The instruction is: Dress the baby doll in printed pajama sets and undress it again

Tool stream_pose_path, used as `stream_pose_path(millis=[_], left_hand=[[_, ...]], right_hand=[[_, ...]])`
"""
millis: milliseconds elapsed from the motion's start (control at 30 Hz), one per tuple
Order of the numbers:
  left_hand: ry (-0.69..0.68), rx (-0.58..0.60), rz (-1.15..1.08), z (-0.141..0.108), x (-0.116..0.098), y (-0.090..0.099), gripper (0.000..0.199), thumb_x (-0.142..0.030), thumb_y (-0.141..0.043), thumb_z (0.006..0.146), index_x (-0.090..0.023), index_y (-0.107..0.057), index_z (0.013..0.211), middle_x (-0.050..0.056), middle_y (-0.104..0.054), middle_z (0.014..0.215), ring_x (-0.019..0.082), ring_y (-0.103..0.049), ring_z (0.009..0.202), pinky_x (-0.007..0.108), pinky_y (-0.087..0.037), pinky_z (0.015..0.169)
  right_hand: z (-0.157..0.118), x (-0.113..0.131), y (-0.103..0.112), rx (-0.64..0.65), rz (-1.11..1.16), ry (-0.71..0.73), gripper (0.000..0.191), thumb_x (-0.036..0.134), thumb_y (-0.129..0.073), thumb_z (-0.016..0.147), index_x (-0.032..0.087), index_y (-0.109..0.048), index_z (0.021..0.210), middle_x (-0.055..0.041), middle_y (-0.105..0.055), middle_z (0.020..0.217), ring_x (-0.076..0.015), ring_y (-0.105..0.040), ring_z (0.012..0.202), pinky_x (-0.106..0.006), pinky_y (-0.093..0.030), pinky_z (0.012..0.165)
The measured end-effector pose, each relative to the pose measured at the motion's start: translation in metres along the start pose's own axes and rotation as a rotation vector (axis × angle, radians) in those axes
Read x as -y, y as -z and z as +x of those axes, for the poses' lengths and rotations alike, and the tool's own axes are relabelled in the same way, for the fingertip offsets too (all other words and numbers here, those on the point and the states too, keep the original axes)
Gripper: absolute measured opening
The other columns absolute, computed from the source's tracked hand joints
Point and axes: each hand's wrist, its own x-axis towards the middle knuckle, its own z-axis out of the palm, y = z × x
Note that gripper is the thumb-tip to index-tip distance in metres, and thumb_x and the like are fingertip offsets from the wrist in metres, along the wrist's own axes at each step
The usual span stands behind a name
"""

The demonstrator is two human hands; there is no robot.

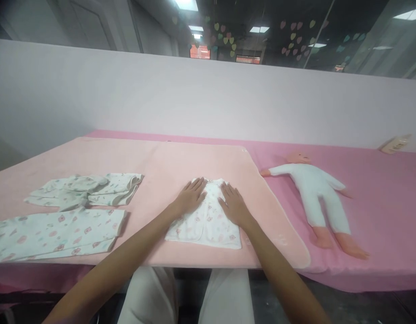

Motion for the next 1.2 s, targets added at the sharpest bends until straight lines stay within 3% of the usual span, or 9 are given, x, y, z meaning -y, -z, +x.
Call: stream_pose_path(millis=[167,267,333,500,667,767,867,1033,1200], left_hand=[[0.017,-0.038,0.012,-0.003,0.002,-0.003,0.066,-0.05,-0.028,0.113,-0.022,-0.034,0.172,0.01,-0.025,0.181,0.031,-0.019,0.17,0.057,-0.02,0.137],[0.008,-0.095,0.033,-0.007,0.005,-0.002,0.064,-0.051,-0.033,0.113,-0.022,-0.039,0.17,0.012,-0.03,0.18,0.033,-0.022,0.169,0.058,-0.025,0.135],[-0.035,-0.132,0.042,-0.009,0.005,0.004,0.058,-0.045,-0.036,0.113,-0.02,-0.047,0.164,0.013,-0.037,0.177,0.033,-0.029,0.167,0.058,-0.025,0.135],[-0.202,-0.138,-0.048,-0.007,-0.003,0.024,0.033,-0.024,-0.043,0.11,-0.023,-0.068,0.131,0.01,-0.07,0.143,0.028,-0.06,0.134,0.051,-0.047,0.115],[-0.202,-0.115,-0.182,-0.008,-0.006,0.019,0.03,-0.022,-0.048,0.107,-0.024,-0.068,0.129,0.01,-0.071,0.133,0.028,-0.06,0.125,0.049,-0.052,0.102],[-0.16,-0.127,-0.281,-0.005,-0.005,0.02,0.031,-0.026,-0.05,0.105,-0.023,-0.071,0.128,0.009,-0.072,0.133,0.029,-0.059,0.125,0.05,-0.05,0.107],[-0.083,-0.045,-0.479,0.004,-0.002,0.033,0.038,-0.043,-0.046,0.108,-0.021,-0.077,0.11,0.007,-0.077,0.119,0.027,-0.065,0.114,0.046,-0.049,0.109],[0.244,0.121,-0.886,0.022,0.012,0.061,0.071,-0.079,-0.044,0.098,-0.016,-0.076,0.091,0.008,-0.077,0.092,0.024,-0.07,0.087,0.035,-0.054,0.08],[0.339,0.112,-0.779,0.027,0.036,0.065,0.056,-0.073,-0.074,0.078,-0.018,-0.066,0.077,0.004,-0.07,0.078,0.021,-0.062,0.077,0.031,-0.046,0.069]], right_hand=[[-0.002,0.001,0.001,-0.155,0.061,-0.076,0.072,0.061,-0.034,0.112,0.022,-0.031,0.172,-0.013,-0.036,0.177,-0.0301,-0.035,0.163,-0.052,-0.03,0.132],[-0.003,-0.002,0.002,-0.325,0.005,-0.168,0.064,0.066,-0.051,0.104,0.022,-0.055,0.149,-0.0165,-0.066,0.143,-0.0344,-0.061,0.131,-0.052,-0.047,0.111],[-0.003,-0.003,0.004,-0.38,-0.037,-0.222,0.056,0.07,-0.057,0.099,0.022,-0.064,0.127,-0.0128,-0.072,0.117,-0.0321,-0.066,0.108,-0.049,-0.049,0.098],[-0.005,0.003,0.01,-0.253,0.047,-0.383,0.055,0.079,-0.054,0.095,0.024,-0.06,0.096,-0.0035,-0.066,0.084,-0.0239,-0.062,0.079,-0.035,-0.043,0.071],[0.001,0.006,0.019,-0.118,0.061,-0.432,0.057,0.076,-0.057,0.093,0.024,-0.047,0.072,-0.0017,-0.062,0.073,-0.0203,-0.056,0.068,-0.033,-0.038,0.066],[0.01,0.008,0.03,-0.013,0.238,-0.414,0.047,0.067,-0.063,0.092,0.024,-0.056,0.075,-0.0024,-0.066,0.077,-0.0217,-0.061,0.072,-0.033,-0.042,0.067],[0.025,0.024,0.035,0.012,0.534,-0.35,0.034,0.056,-0.066,0.092,0.024,-0.07,0.1,-0.0049,-0.076,0.1,-0.0248,-0.07,0.093,-0.034,-0.052,0.08],[0.061,0.079,0.017,-0.024,0.722,-0.256,0.029,0.048,-0.069,0.092,0.022,-0.068,0.106,-0.004,-0.076,0.106,-0.0232,-0.072,0.1,-0.034,-0.055,0.088],[0.059,0.114,0.006,0.102,0.853,-0.309,0.032,0.044,-0.069,0.096,0.022,-0.066,0.119,-0.0096,-0.075,0.122,-0.0212,-0.074,0.098,-0.032,-0.058,0.08]])
